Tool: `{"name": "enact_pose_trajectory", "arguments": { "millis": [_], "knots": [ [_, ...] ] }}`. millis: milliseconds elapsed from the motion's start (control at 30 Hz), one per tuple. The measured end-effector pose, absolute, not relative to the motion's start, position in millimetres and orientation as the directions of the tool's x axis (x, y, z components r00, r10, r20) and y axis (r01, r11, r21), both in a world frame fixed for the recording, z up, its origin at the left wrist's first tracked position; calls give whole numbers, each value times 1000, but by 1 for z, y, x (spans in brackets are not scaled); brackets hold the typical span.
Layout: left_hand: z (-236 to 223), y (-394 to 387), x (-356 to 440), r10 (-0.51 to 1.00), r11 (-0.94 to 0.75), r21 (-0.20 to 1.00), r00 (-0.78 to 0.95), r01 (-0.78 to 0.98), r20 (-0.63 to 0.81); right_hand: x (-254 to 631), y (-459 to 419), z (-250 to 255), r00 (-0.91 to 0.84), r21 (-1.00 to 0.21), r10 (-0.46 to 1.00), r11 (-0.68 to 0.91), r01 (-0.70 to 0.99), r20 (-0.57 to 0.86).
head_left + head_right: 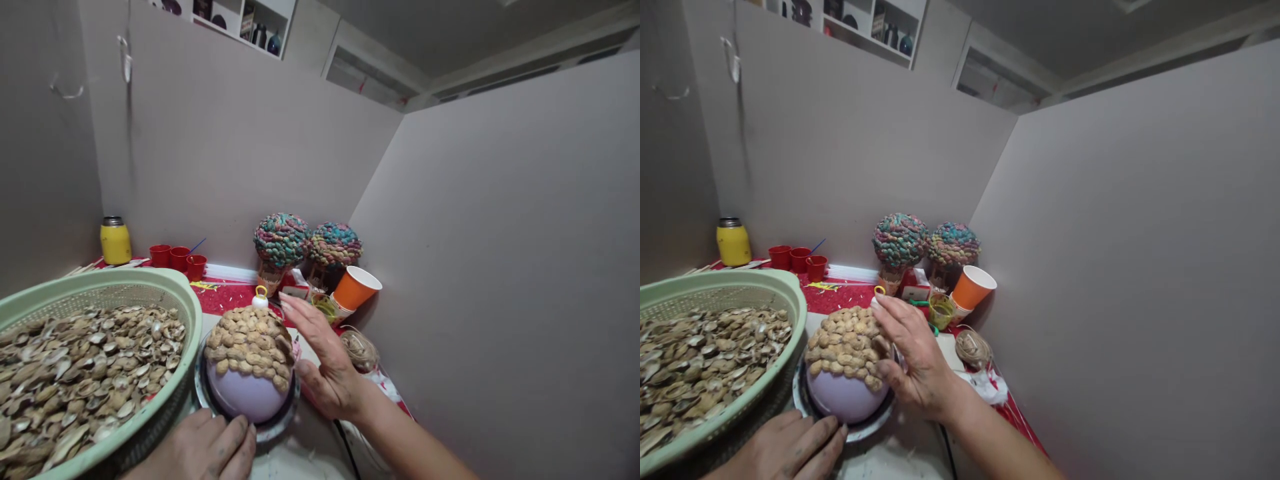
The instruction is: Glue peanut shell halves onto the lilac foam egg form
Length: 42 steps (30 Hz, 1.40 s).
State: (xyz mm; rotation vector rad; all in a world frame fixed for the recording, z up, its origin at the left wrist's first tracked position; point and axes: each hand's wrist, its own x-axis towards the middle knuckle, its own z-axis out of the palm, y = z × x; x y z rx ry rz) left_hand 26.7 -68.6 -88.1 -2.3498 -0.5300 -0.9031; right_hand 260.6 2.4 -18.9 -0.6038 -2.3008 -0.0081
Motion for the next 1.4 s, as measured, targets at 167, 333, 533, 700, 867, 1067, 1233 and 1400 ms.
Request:
{"name": "enact_pose_trajectory", "arguments": {
  "millis": [167, 333, 533, 700, 867, 1067, 1233, 1400],
  "knots": [
    [-80, -72, 22, 184, -770, -356, 720, 529, 669, 277, 0, -32, -449, -313, 564, 797, 517, 694],
    [-74, -70, 21, 183, -780, -325, 690, 536, 700, 305, -8, -54, -300, -393, 729, 613, 686, 615],
    [-78, -70, 24, 166, -800, -326, 708, 504, 686, 323, -37, -77, -344, -365, 864, 475, 801, 368],
    [-98, -65, 21, 120, -807, -318, 667, 497, 735, 316, -49, -86, -330, -285, 909, 397, 872, 255],
    [-99, -64, 20, 117, -816, -319, 679, 481, 725, 310, -41, -90, -333, -258, 914, 387, 885, 232],
    [-76, -71, 18, 136, -821, -338, 732, 460, 667, 314, -38, -93, -347, -281, 898, 418, 864, 270],
    [-77, -72, 11, 170, -838, -325, 776, 438, 608, 329, -44, -92, -317, -318, 871, 443, 838, 376],
    [-76, -73, 9, 186, -882, -263, 803, 390, 567, 348, -53, -79, -186, -421, 872, 393, 817, 453]
  ]
}}
